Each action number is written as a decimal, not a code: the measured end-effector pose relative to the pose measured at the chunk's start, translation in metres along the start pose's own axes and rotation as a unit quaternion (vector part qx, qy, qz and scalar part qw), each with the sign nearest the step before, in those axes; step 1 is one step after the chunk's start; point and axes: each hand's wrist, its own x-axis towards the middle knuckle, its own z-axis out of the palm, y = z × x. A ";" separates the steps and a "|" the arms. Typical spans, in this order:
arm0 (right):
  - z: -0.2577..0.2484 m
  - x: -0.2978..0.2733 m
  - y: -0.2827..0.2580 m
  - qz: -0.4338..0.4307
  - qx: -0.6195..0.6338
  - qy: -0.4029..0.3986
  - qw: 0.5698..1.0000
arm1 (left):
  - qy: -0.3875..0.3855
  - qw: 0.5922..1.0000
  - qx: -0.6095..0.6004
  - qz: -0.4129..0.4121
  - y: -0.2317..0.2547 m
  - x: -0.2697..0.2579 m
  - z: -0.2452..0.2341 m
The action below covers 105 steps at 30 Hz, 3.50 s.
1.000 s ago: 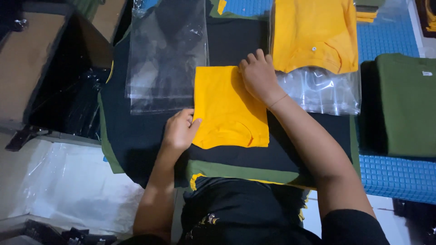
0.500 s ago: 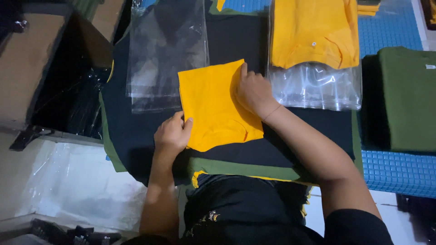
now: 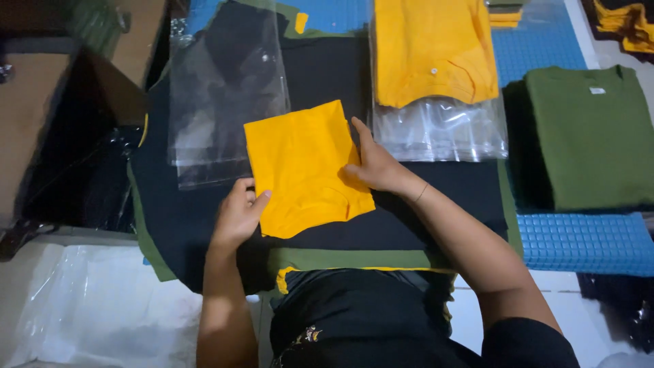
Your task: Folding t-shirts and placing them into clear plastic bags for storage or shipping.
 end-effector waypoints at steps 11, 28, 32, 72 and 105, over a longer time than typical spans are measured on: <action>-0.012 -0.011 -0.001 0.037 -0.070 -0.045 0.996 | 0.036 0.994 0.103 0.003 -0.023 0.020 0.005; -0.008 -0.039 0.013 -0.083 0.004 0.001 0.997 | 0.108 0.980 0.049 0.162 0.008 -0.040 0.041; -0.004 -0.038 0.021 -0.088 -0.052 0.059 0.993 | 0.066 0.987 0.021 0.148 0.004 -0.038 0.044; 0.024 -0.067 0.009 -0.179 -0.151 0.325 0.916 | 0.245 0.854 0.395 0.235 -0.052 0.083 -0.058; -0.023 -0.216 0.099 -0.207 -0.040 0.226 0.951 | 0.329 0.765 0.340 0.437 0.075 -0.010 0.002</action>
